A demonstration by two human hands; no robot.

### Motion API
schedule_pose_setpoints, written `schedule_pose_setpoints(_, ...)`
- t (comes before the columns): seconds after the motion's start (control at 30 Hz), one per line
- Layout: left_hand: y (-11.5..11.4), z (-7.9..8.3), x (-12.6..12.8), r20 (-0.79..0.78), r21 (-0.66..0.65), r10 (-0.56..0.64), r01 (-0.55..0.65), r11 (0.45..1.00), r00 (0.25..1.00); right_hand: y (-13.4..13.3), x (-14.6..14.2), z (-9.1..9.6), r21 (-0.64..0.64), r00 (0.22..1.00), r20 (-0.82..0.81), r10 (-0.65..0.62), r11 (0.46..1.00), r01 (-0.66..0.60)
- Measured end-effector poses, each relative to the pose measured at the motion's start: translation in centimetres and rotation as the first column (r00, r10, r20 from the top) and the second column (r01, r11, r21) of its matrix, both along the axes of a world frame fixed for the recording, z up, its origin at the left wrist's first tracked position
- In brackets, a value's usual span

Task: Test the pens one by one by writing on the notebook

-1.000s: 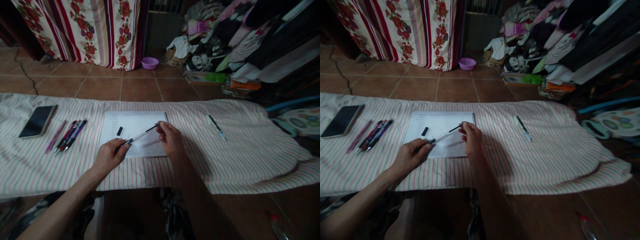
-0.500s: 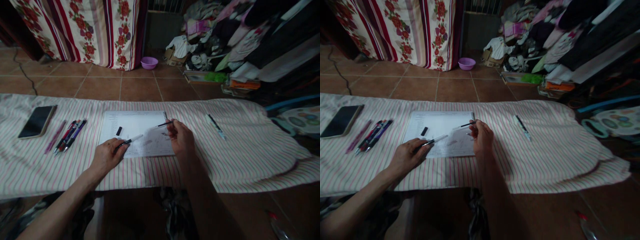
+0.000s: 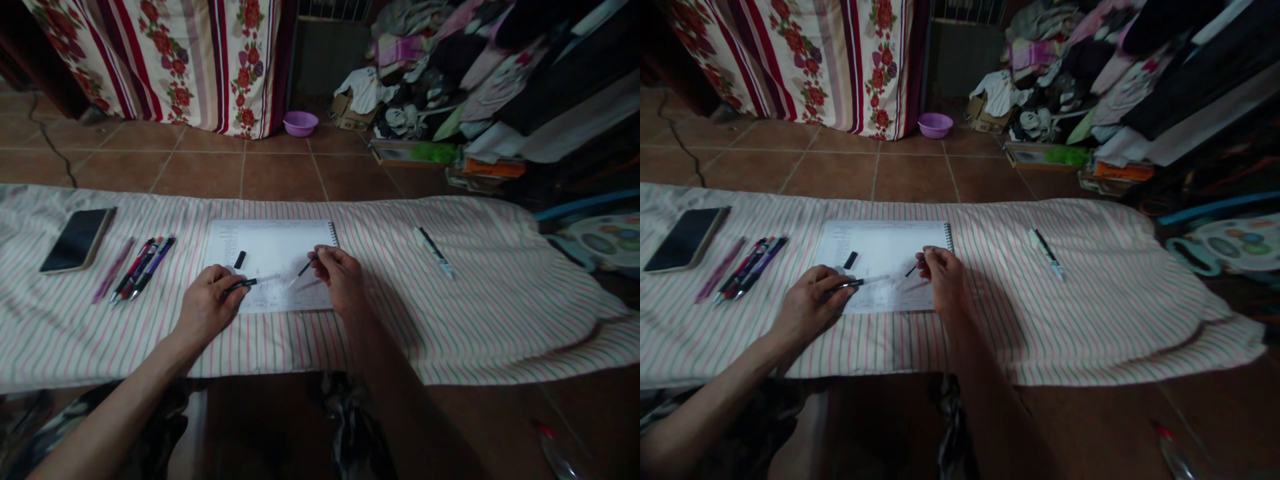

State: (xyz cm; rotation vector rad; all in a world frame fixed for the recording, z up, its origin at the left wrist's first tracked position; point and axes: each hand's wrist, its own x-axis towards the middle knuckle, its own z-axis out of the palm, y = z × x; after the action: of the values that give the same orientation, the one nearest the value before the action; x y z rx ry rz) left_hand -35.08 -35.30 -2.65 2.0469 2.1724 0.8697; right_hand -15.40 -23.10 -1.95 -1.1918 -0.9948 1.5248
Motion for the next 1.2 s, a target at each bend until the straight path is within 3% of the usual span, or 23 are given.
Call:
schedule_pose_setpoints(0.17,-0.2,-0.3,-0.5,-0.116,0.057,-0.034,0.041,0.998,0.993,-0.3,-0.7,-0.3,0.01,0.996,0.052,0.068,0.998,-0.068)
schedule_pose_setpoints(0.37,-0.5,-0.6,-1.2,-0.118,0.038,-0.042,0.047,0.998,0.992,-0.3,-1.2,-0.5,0.009,0.99,0.109,0.085,0.996,-0.086)
schedule_pose_setpoints(0.53,-0.8,-0.5,-1.5,-0.115,0.031,-0.059,0.063,0.998,0.992,-0.3,-1.5,-1.0,0.09,0.974,0.216,0.067,0.992,-0.089)
schedule_pose_setpoints(0.8,-0.9,-0.5,-1.2,-0.132,0.03,-0.082,0.087,0.996,0.988,-0.3,-2.0,-1.6,0.168,0.92,0.373,0.117,0.967,-0.191)
schedule_pose_setpoints(1.0,-0.8,-0.3,-0.8,-0.147,0.021,-0.087,0.091,0.996,0.985,-0.5,-2.3,-0.5,0.13,0.958,0.27,0.101,0.982,-0.14)
schedule_pose_setpoints(1.2,-0.7,-0.3,-0.8,-0.134,0.033,-0.102,0.107,0.994,0.986,-0.9,-2.1,0.7,0.006,0.986,0.159,0.056,0.998,-0.058)
